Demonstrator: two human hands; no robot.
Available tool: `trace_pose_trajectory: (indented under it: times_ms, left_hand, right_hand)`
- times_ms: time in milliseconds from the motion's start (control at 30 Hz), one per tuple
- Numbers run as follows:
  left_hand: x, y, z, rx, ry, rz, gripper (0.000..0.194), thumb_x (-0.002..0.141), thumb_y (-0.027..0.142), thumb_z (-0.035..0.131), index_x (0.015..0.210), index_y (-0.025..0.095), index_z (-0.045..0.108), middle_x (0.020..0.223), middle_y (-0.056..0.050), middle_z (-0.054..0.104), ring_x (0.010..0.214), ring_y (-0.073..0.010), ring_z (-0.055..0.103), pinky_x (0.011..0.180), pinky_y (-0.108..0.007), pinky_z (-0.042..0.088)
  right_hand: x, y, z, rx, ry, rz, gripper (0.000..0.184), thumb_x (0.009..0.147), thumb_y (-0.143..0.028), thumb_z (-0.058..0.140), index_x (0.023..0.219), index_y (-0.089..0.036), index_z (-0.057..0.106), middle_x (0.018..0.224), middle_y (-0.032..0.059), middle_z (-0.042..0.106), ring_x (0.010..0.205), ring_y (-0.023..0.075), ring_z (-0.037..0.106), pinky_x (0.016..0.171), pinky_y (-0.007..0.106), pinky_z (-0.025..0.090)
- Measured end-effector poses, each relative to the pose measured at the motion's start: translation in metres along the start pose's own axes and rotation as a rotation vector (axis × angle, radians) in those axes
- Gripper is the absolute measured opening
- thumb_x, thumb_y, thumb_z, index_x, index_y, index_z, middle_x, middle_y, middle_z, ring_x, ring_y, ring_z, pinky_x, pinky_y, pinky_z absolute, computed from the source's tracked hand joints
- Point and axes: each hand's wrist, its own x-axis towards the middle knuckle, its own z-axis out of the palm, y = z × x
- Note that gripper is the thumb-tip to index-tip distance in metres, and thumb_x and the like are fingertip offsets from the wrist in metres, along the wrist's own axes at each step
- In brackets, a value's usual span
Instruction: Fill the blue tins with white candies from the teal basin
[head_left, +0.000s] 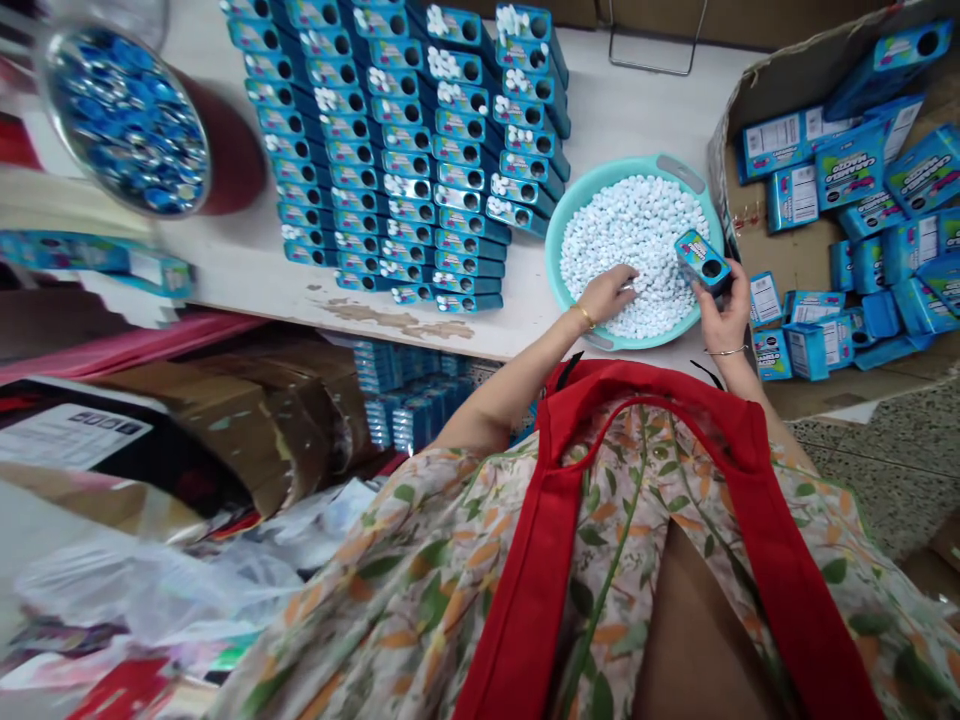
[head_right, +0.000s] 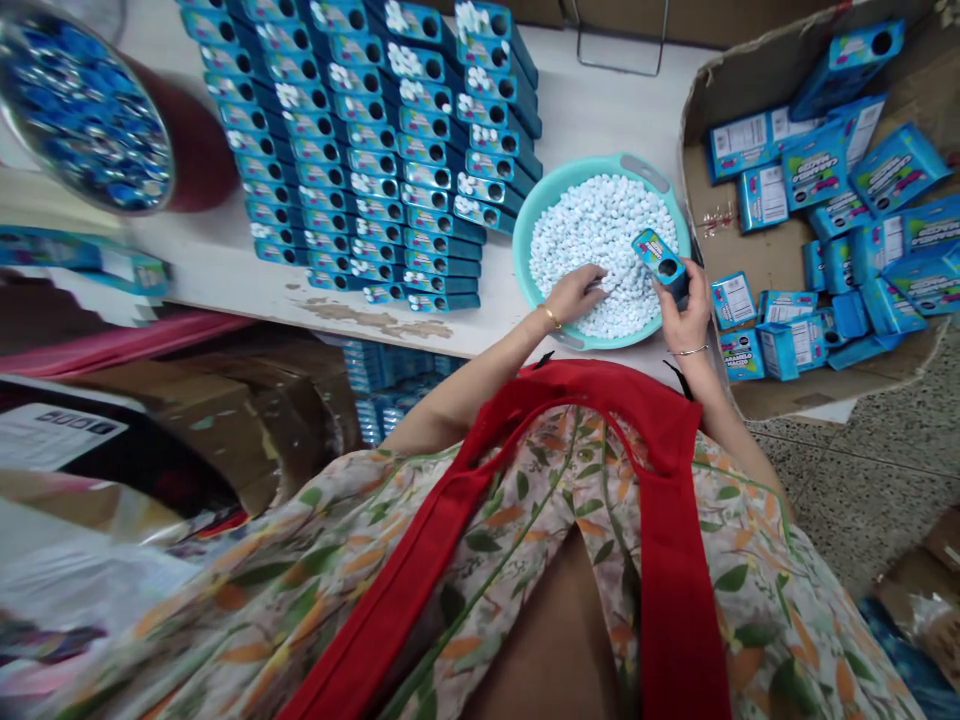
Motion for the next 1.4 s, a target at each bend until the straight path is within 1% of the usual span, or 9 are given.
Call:
trace_pose_trajectory:
  times_ms: [200,333,500,700,1067,1133,1233,1333,1400]
  left_hand:
    - [-0.050,-0.010,-0.072,0.023,0.068,0.183,0.030,0.104,0.028,0.058,0.131,0.017,0.066,0.124,-0.012,0.075,0.108,-0.0227,0.069,0.095,-0.040,0.056]
    - [-0.067,0.020,-0.112,0.159,0.071,0.260,0.028,0.104,0.030,0.059,0.127,0.019,0.068,0.120,-0.012,0.075,0.109,-0.0254,0.070,0.093,-0.039,0.056]
    - [-0.071,0.072,-0.133,0.410,-0.001,0.197,0.026,0.104,0.023,0.056,0.124,0.017,0.072,0.117,-0.014,0.075,0.108,-0.0274,0.072,0.094,-0.040,0.058]
    - [-0.082,0.111,-0.137,0.501,0.044,0.178,0.032,0.109,0.018,0.046,0.123,0.018,0.075,0.105,-0.015,0.074,0.103,-0.0285,0.074,0.089,-0.043,0.060]
    - [-0.081,0.088,-0.124,0.435,0.087,0.183,0.030,0.108,0.019,0.047,0.122,0.017,0.073,0.104,-0.015,0.072,0.102,-0.0279,0.071,0.085,-0.040,0.059]
    - [-0.081,0.075,-0.125,0.419,0.096,0.148,0.030,0.107,0.019,0.047,0.124,0.019,0.072,0.109,-0.014,0.073,0.105,-0.0281,0.071,0.087,-0.041,0.058]
    - [-0.076,0.034,-0.119,0.362,0.139,0.064,0.026,0.105,0.024,0.055,0.127,0.023,0.069,0.119,-0.013,0.073,0.112,-0.0298,0.070,0.090,-0.042,0.057]
    - [-0.060,-0.012,-0.095,0.327,0.108,-0.071,0.022,0.100,0.024,0.062,0.121,0.023,0.070,0.121,-0.015,0.073,0.114,-0.0344,0.071,0.089,-0.043,0.056]
    - [-0.042,-0.027,-0.067,0.328,0.019,-0.145,0.021,0.100,0.020,0.062,0.119,0.020,0.070,0.124,-0.018,0.073,0.116,-0.0360,0.072,0.089,-0.042,0.054]
  right_hand:
    - [0.003,-0.008,0.001,-0.069,-0.033,-0.089,0.055,0.103,-0.062,0.061,0.143,-0.025,0.061,0.132,0.0140,0.069,0.125,0.0330,0.070,0.114,0.063,0.060]
    - [0.003,-0.016,0.009,-0.066,-0.159,-0.140,0.048,0.105,-0.053,0.055,0.144,-0.027,0.063,0.136,0.0151,0.069,0.131,0.0348,0.067,0.119,0.065,0.057]
    - [-0.001,-0.017,0.023,-0.070,-0.241,-0.185,0.048,0.105,-0.050,0.051,0.146,-0.028,0.062,0.138,0.0158,0.070,0.134,0.0353,0.066,0.121,0.066,0.055]
    - [-0.004,-0.017,0.027,-0.038,-0.252,-0.185,0.048,0.106,-0.050,0.050,0.148,-0.029,0.059,0.140,0.0149,0.069,0.134,0.0356,0.066,0.120,0.067,0.055]
    - [-0.001,-0.012,0.026,-0.041,-0.315,-0.219,0.048,0.107,-0.051,0.050,0.148,-0.028,0.060,0.141,0.0158,0.070,0.135,0.0347,0.066,0.121,0.064,0.055]
    - [0.001,-0.014,0.025,-0.046,-0.298,-0.205,0.047,0.107,-0.052,0.050,0.146,-0.028,0.061,0.139,0.0156,0.070,0.134,0.0346,0.067,0.120,0.064,0.056]
    - [0.003,-0.017,0.019,-0.070,-0.246,-0.142,0.046,0.106,-0.056,0.051,0.141,-0.028,0.063,0.136,0.0152,0.071,0.131,0.0347,0.068,0.119,0.064,0.057]
    - [0.007,-0.019,0.007,-0.078,-0.177,-0.105,0.048,0.105,-0.061,0.053,0.138,-0.028,0.065,0.133,0.0145,0.071,0.129,0.0346,0.069,0.117,0.063,0.059]
    - [0.008,-0.019,0.000,-0.079,-0.121,-0.098,0.051,0.104,-0.065,0.055,0.138,-0.027,0.064,0.132,0.0144,0.070,0.127,0.0346,0.070,0.115,0.064,0.060]
